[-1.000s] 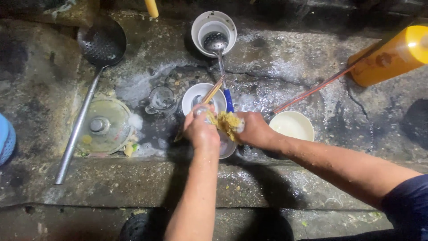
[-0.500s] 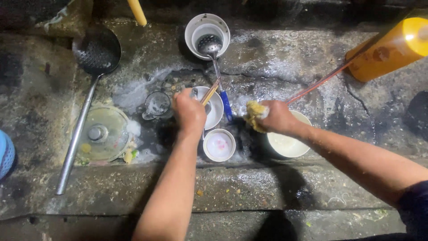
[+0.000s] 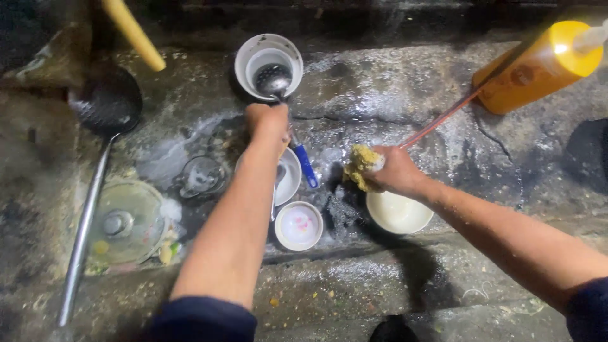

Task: Washing and rinsing various dishes and utensils including bowls, spoons, and chopsticks at a low-level sink area.

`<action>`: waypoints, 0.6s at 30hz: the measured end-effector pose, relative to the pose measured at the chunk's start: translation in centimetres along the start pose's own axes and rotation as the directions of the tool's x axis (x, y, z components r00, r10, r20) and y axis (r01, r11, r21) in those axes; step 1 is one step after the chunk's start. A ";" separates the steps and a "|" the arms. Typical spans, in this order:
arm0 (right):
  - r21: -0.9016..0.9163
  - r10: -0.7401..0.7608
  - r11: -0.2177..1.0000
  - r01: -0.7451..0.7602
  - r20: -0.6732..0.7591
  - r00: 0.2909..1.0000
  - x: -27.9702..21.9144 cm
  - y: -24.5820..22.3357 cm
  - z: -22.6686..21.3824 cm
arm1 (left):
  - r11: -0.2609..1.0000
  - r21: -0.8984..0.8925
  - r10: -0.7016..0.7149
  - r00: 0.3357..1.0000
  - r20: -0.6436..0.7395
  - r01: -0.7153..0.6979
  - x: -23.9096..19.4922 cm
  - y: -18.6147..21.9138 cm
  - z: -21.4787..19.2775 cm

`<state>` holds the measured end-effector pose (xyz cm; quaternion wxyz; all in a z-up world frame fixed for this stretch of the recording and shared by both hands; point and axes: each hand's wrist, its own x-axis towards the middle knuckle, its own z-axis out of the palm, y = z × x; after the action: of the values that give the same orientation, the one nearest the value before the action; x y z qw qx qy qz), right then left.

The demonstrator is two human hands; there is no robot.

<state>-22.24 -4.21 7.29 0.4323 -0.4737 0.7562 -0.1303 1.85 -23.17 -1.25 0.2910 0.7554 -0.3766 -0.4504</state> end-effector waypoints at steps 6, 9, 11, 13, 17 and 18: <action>-0.058 -0.093 0.994 0.091 -0.036 0.995 -1.3 0.7 -2.5 | 0.949 -0.234 -0.195 0.977 0.083 0.210 4.2 0.6 4.4; 0.037 -0.019 0.999 0.019 -0.008 1.000 -2.5 -0.3 -3.6 | 0.956 -0.234 -0.177 0.984 0.020 0.177 4.5 0.3 6.3; 0.122 0.001 0.992 0.004 -0.038 0.999 -1.8 1.3 -3.8 | 0.900 -0.369 -0.244 0.970 0.017 0.233 4.4 0.6 8.5; 0.081 -0.055 0.995 0.063 -0.097 0.994 -1.9 1.6 -4.1 | 0.899 -0.401 -0.178 0.983 0.033 0.176 1.0 3.2 7.4; 0.059 -0.275 0.946 0.318 -0.367 0.889 -1.8 0.3 -4.9 | 0.872 -0.490 0.047 0.994 0.099 0.008 -8.1 8.9 4.4; 0.062 -0.273 0.946 0.317 -0.371 0.887 -0.4 -0.2 -5.8 | 0.873 -0.487 0.051 0.994 0.102 0.005 -9.0 9.4 4.1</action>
<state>-26.52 -5.18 11.06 0.2903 -0.5246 0.7318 -0.3239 -7.54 -21.22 8.53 0.4556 0.6270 -0.2758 -0.5686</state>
